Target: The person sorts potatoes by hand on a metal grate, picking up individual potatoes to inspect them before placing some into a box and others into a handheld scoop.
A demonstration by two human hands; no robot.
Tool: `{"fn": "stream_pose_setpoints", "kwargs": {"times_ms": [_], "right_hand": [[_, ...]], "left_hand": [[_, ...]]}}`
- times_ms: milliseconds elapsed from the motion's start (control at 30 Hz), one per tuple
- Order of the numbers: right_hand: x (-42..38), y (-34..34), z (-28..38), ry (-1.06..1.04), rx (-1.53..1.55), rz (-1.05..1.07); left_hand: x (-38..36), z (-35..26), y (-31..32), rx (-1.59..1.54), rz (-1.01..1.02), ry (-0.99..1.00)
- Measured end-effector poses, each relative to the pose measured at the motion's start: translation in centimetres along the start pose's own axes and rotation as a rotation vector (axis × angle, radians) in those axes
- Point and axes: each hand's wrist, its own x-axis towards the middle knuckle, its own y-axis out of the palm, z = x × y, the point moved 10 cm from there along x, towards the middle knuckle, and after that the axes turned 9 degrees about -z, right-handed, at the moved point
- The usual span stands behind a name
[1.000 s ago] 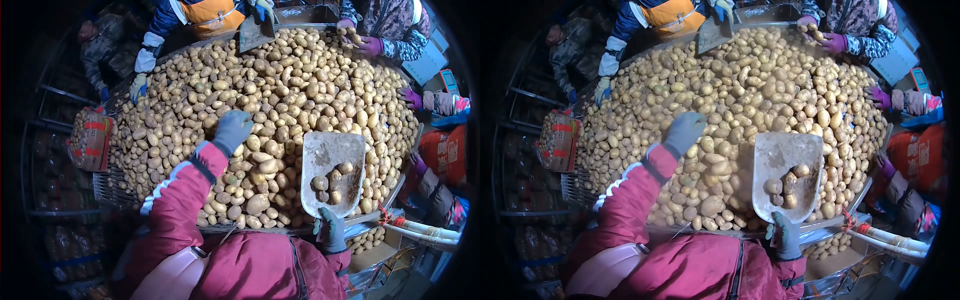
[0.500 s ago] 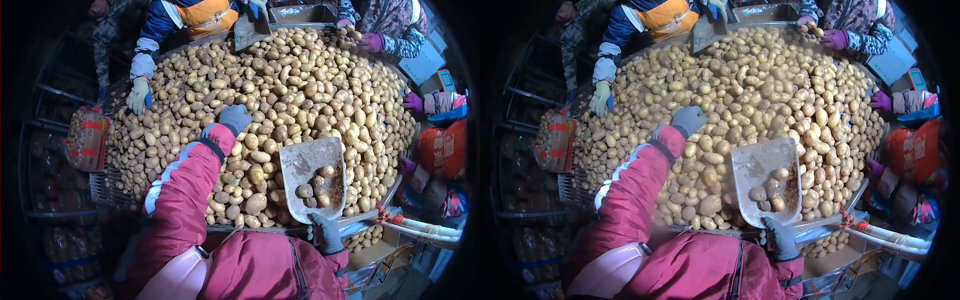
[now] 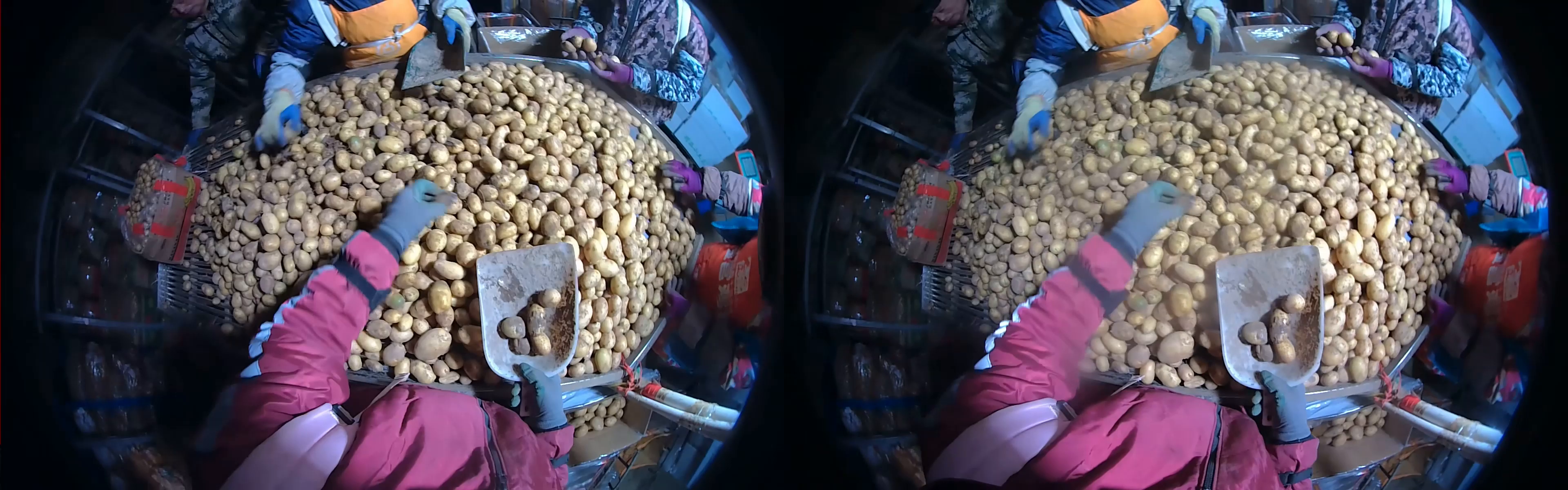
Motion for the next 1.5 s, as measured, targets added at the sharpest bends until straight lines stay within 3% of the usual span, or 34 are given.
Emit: {"fn": "stream_pose_setpoints", "kwargs": {"times_ms": [33, 100, 133, 167, 233, 300, 333, 400, 500, 533, 567, 633, 667, 800, 833, 900, 933, 967, 1033, 1133, 1167, 1200, 1300, 1367, 1433, 1467, 1500], "right_hand": [[0.5, 0.0, -0.4, 0.003, -0.008, 0.008], [1.9, -0.1, -0.6, -0.008, -0.095, 0.031], [1.6, 0.5, -0.3, -0.009, -0.11, 0.037], [0.9, 1.3, 0.2, -0.011, -0.081, 0.025], [1.4, 1.3, 0.2, -0.018, -0.052, 0.012], [3.3, -0.5, -0.7, -0.103, -0.288, 0.009], [3.3, -0.3, -0.9, -0.105, -0.292, 0.01], [3.2, -0.3, -2.3, 0.078, -0.04, -0.014], [3.1, 0.1, -2.0, 0.078, -0.13, 0.037], [2.9, 0.5, -1.9, 0.079, -0.141, 0.036], [2.8, 0.8, -2.0, 0.086, -0.1, 0.026], [2.8, 1.0, -2.1, 0.089, -0.059, 0.014], [2.9, 0.9, -1.9, 0.052, -0.081, 0.012], [3.1, 1.0, -1.7, -0.016, -0.118, -0.016], [2.7, 1.4, -1.6, -0.019, -0.114, -0.023], [1.9, 2.0, -1.0, -0.046, -0.092, -0.018], [2.2, 1.6, -1.1, -0.044, -0.088, -0.022], [2.8, 1.2, -1.8, -0.007, -0.071, -0.031], [2.6, 1.2, -2.3, 0.034, -0.051, -0.04], [1.4, 2.1, -1.5, 0.063, -0.086, -0.105], [1.4, 2.7, -0.6, -0.031, -0.246, -0.05], [1.2, 3.5, 0.2, -0.126, -0.406, 0.005], [0.6, 4.4, 0.2, -0.033, -0.386, 0.009], [0.5, 5.8, 0.2, -0.038, -0.366, 0.071], [1.1, 6.9, 0.8, -0.202, -0.561, 0.126], [0.2, 7.2, 0.1, -0.001, -0.335, 0.105], [0.3, 7.1, 0.1, 0.0, -0.343, 0.117]], "left_hand": [[-1.9, -1.6, 1.9, -0.217, 0.161, 0.049], [-7.0, -5.2, 3.9, 0.059, 0.345, 0.081], [-7.2, -6.3, 3.0, 0.251, 0.297, 0.294], [-5.9, -5.6, 1.3, 0.164, 0.232, 0.26], [-2.5, -5.1, -5.5, 0.411, -0.068, 0.262], [1.5, -1.8, -11.8, 0.646, -0.395, 0.26], [3.4, 0.4, -13.1, 0.643, -0.4, 0.26], [5.6, 2.4, -13.9, 0.974, -0.462, 0.421], [6.6, 1.1, -13.5, 0.973, -0.481, 0.423], [7.6, 0.9, -13.9, 0.971, -0.396, 0.295], [8.0, 0.5, -14.6, 0.966, -0.4, 0.289], [8.9, 1.9, -13.9, 0.969, -0.143, 0.222], [8.7, 1.8, -14.2, 0.955, -0.207, 0.371], [8.0, 2.0, -14.0, 1.044, -0.314, 0.507], [7.8, 1.0, -13.8, 1.038, -0.309, 0.512], [8.0, 3.4, -14.9, 0.496, -0.175, -0.035], [7.4, 3.5, -14.3, 0.133, -0.064, -0.06], [6.9, 3.5, -14.5, 0.139, -0.059, -0.064], [5.0, 2.2, -14.2, -0.34, -0.022, -0.086], [0.9, -0.8, -13.1, -0.557, 0.06, -0.097], [0.0, -1.6, -12.7, -0.667, 0.098, -0.105], [-0.1, -1.1, -12.3, -0.698, 0.099, -0.125], [-0.8, 0.3, -9.2, -0.64, 0.238, -0.086], [-5.1, -4.4, -4.5, -0.501, 0.376, -0.005], [-8.0, -4.8, -0.7, -0.228, 0.392, 0.112], [-9.6, -5.9, -1.1, -0.22, 0.312, 0.107], [-9.5, -4.4, -2.1, -0.216, 0.298, 0.107]]}}
